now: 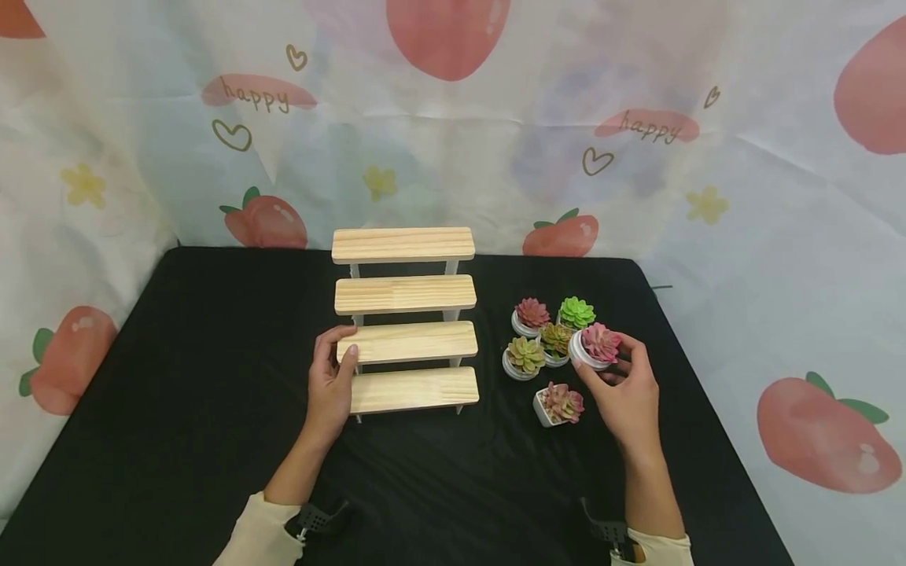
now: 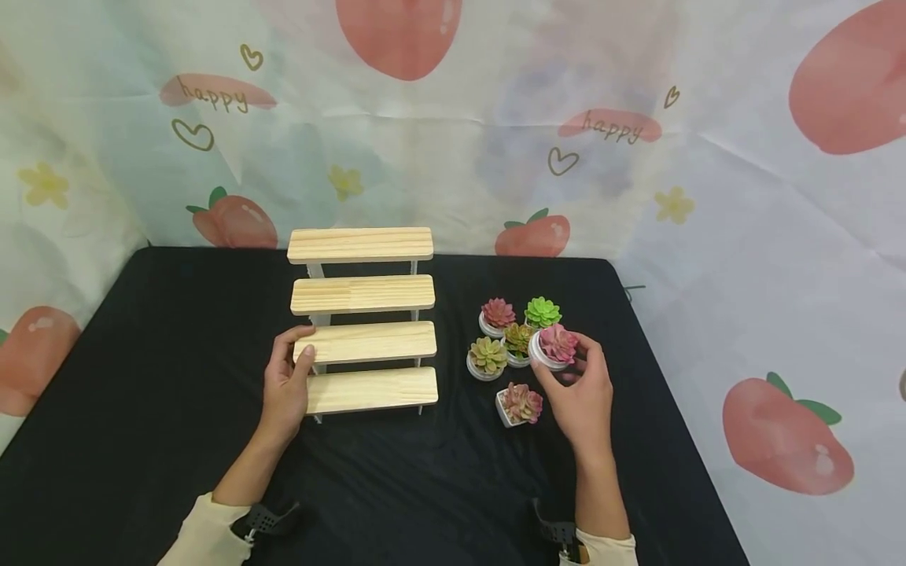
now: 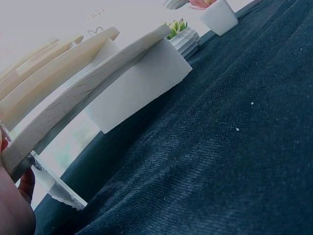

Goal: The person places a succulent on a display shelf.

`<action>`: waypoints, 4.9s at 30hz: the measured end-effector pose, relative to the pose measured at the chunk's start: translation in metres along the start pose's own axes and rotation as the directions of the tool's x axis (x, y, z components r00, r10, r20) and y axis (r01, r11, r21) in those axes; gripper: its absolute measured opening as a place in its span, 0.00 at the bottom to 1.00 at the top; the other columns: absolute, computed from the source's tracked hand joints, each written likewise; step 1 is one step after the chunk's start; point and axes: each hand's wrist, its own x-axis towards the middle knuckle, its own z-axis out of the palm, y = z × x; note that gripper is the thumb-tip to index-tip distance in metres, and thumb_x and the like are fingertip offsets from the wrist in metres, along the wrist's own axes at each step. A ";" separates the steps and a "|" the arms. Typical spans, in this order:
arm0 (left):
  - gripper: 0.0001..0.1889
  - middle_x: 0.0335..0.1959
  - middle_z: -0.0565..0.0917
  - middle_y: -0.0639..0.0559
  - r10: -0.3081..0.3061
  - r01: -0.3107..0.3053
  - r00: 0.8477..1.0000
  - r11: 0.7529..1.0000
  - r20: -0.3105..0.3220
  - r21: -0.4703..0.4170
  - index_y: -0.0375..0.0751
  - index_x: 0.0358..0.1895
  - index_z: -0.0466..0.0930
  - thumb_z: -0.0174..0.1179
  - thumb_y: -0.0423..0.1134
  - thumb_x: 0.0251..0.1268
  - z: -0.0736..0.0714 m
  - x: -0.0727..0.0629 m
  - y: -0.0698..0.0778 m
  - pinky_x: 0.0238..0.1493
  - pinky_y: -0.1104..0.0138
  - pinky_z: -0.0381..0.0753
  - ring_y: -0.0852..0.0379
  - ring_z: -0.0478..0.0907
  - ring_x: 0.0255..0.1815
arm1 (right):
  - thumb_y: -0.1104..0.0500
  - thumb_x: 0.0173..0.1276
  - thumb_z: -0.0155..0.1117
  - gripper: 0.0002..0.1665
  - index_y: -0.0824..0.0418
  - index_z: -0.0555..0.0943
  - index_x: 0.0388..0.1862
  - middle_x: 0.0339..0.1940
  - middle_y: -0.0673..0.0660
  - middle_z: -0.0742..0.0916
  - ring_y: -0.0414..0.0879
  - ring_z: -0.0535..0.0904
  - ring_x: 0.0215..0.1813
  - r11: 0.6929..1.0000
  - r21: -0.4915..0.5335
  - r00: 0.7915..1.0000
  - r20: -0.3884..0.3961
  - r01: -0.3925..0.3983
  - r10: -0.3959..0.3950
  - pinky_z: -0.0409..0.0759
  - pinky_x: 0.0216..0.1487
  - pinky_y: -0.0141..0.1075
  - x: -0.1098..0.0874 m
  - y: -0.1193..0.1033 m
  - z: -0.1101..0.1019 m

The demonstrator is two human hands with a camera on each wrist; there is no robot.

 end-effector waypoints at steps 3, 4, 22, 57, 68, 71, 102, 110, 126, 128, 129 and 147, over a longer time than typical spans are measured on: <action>0.15 0.63 0.68 0.35 -0.002 0.002 1.000 1.000 -0.004 0.007 0.20 0.63 0.70 0.49 0.22 0.78 0.000 0.000 0.000 0.71 0.66 0.57 0.43 0.60 0.74 | 0.56 0.66 0.77 0.44 0.59 0.66 0.76 0.66 0.59 0.77 0.49 0.74 0.58 1.000 0.020 1.000 0.005 0.011 -0.011 0.74 0.51 0.27 0.003 -0.007 0.005; 0.15 0.63 0.68 0.36 -0.006 0.006 1.000 1.000 -0.006 0.012 0.21 0.63 0.70 0.49 0.22 0.78 0.000 0.000 0.000 0.70 0.66 0.58 0.45 0.60 0.74 | 0.55 0.66 0.77 0.44 0.59 0.65 0.76 0.66 0.59 0.77 0.49 0.74 0.58 1.000 0.027 1.000 0.006 0.015 -0.015 0.74 0.51 0.27 0.004 -0.009 0.007; 0.15 0.63 0.69 0.46 -0.007 0.007 1.000 1.000 -0.009 0.019 0.34 0.65 0.75 0.51 0.27 0.80 -0.007 0.001 -0.034 0.66 0.65 0.63 0.52 0.63 0.72 | 0.60 0.63 0.80 0.39 0.62 0.72 0.70 0.60 0.57 0.79 0.47 0.78 0.51 0.967 0.223 0.993 -0.016 0.119 -0.118 0.77 0.47 0.32 0.011 -0.044 0.050; 0.15 0.62 0.68 0.43 -0.028 0.028 1.000 0.999 -0.006 0.025 0.23 0.63 0.72 0.50 0.24 0.79 0.000 0.000 -0.001 0.62 0.68 0.67 0.48 0.64 0.68 | 0.59 0.62 0.80 0.37 0.65 0.77 0.68 0.57 0.61 0.82 0.50 0.78 0.52 0.841 0.354 0.912 -0.151 0.410 -0.382 0.78 0.48 0.41 0.029 -0.134 0.124; 0.15 0.62 0.68 0.43 -0.021 0.021 1.000 1.000 -0.009 0.022 0.23 0.63 0.72 0.51 0.24 0.79 0.000 0.000 -0.001 0.62 0.68 0.67 0.47 0.65 0.69 | 0.55 0.65 0.78 0.36 0.63 0.77 0.69 0.53 0.59 0.83 0.49 0.78 0.49 0.847 0.326 0.908 -0.140 0.419 -0.395 0.79 0.48 0.48 0.034 -0.153 0.140; 0.15 0.62 0.69 0.44 -0.011 0.012 1.000 1.000 -0.013 0.024 0.22 0.63 0.72 0.51 0.24 0.79 -0.001 0.000 -0.001 0.61 0.68 0.68 0.46 0.65 0.68 | 0.54 0.65 0.78 0.36 0.63 0.77 0.69 0.53 0.59 0.83 0.50 0.78 0.50 0.844 0.314 0.900 -0.133 0.435 -0.414 0.79 0.47 0.45 0.034 -0.159 0.145; 0.16 0.65 0.67 0.36 -0.018 0.017 1.000 0.999 0.003 0.038 0.23 0.64 0.72 0.50 0.25 0.80 -0.004 0.000 0.000 0.62 0.67 0.65 0.44 0.59 0.75 | 0.56 0.63 0.80 0.35 0.66 0.77 0.66 0.54 0.59 0.83 0.48 0.82 0.49 0.827 0.331 0.884 -0.049 0.454 -0.466 0.80 0.51 0.35 0.037 -0.201 0.183; 0.16 0.63 0.68 0.39 0.000 -0.001 1.000 0.999 0.012 0.050 0.24 0.64 0.72 0.50 0.26 0.80 -0.002 0.000 -0.003 0.53 0.68 0.70 0.51 0.63 0.70 | 0.55 0.64 0.80 0.35 0.65 0.77 0.66 0.54 0.58 0.82 0.47 0.83 0.48 0.834 0.331 0.888 -0.027 0.442 -0.459 0.80 0.51 0.35 0.039 -0.204 0.189; 0.15 0.63 0.68 0.39 -0.008 0.008 1.000 0.999 0.004 0.052 0.25 0.64 0.72 0.50 0.25 0.80 -0.002 0.001 -0.002 0.56 0.67 0.69 0.49 0.63 0.71 | 0.55 0.66 0.78 0.36 0.65 0.75 0.69 0.55 0.57 0.82 0.46 0.82 0.50 0.824 0.346 0.878 0.001 0.449 -0.479 0.80 0.51 0.34 0.039 -0.207 0.198; 0.15 0.64 0.68 0.39 -0.012 0.012 1.000 0.999 0.002 0.050 0.26 0.64 0.73 0.50 0.25 0.80 -0.002 0.001 -0.003 0.57 0.66 0.69 0.50 0.62 0.71 | 0.55 0.66 0.78 0.36 0.65 0.75 0.69 0.56 0.57 0.81 0.45 0.81 0.50 0.826 0.343 0.879 0.007 0.446 -0.477 0.80 0.51 0.33 0.039 -0.208 0.199; 0.15 0.64 0.67 0.39 -0.013 0.013 1.000 0.999 0.002 0.049 0.26 0.64 0.73 0.50 0.25 0.80 -0.002 0.001 -0.003 0.56 0.66 0.69 0.50 0.62 0.71 | 0.55 0.66 0.78 0.36 0.65 0.75 0.69 0.56 0.57 0.81 0.45 0.81 0.50 0.829 0.341 0.880 0.010 0.444 -0.475 0.80 0.51 0.33 0.039 -0.208 0.199; 0.15 0.64 0.68 0.39 -0.018 0.018 1.000 0.999 0.003 0.039 0.27 0.64 0.73 0.50 0.25 0.80 -0.003 0.002 -0.005 0.50 0.67 0.70 0.52 0.63 0.70 | 0.55 0.66 0.77 0.37 0.65 0.74 0.70 0.57 0.57 0.81 0.45 0.81 0.51 0.845 0.336 0.888 0.049 0.417 -0.457 0.80 0.51 0.32 0.038 -0.215 0.203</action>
